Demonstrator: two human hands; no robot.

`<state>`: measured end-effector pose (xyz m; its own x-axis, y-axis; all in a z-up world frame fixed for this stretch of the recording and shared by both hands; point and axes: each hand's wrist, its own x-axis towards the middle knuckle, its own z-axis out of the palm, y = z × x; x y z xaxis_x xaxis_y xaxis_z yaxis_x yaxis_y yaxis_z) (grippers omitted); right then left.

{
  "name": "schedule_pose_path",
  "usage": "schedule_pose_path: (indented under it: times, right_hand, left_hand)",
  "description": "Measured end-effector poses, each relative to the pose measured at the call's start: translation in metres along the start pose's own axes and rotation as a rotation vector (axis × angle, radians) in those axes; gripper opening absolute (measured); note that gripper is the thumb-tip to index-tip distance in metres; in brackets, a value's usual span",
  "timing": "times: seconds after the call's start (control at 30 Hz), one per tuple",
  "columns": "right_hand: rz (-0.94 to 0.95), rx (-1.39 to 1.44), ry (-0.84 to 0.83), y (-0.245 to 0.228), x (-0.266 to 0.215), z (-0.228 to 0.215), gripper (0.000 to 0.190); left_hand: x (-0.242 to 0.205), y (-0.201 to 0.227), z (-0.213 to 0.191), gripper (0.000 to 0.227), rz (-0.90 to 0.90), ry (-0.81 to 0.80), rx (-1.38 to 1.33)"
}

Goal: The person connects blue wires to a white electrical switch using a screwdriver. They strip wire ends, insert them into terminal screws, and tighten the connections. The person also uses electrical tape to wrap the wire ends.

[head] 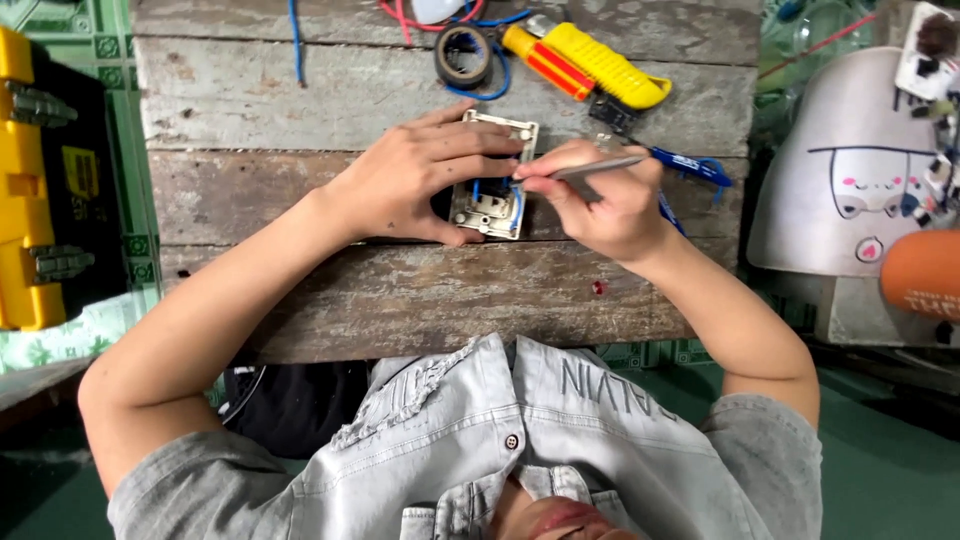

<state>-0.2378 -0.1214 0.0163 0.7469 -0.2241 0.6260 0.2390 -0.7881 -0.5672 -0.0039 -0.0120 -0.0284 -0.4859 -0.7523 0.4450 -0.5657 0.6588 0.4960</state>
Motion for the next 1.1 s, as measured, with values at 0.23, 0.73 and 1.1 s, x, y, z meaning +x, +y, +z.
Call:
schedule_pose_path:
  times: [0.23,0.73,1.1]
  right_hand:
    - [-0.055,-0.229,-0.041,0.004,-0.015,0.003,0.015]
    - [0.036,-0.008,0.057,-0.008,0.006,0.006,0.003]
    - [0.052,-0.03,0.042,-0.003,0.002,0.009,0.003]
  left_hand:
    - [0.004,0.01,-0.003,0.066,-0.009,-0.006,0.011]
    - [0.012,0.011,0.001,0.076,-0.097,0.051,0.055]
    - [0.012,0.012,0.001,0.075,-0.1,0.061,0.034]
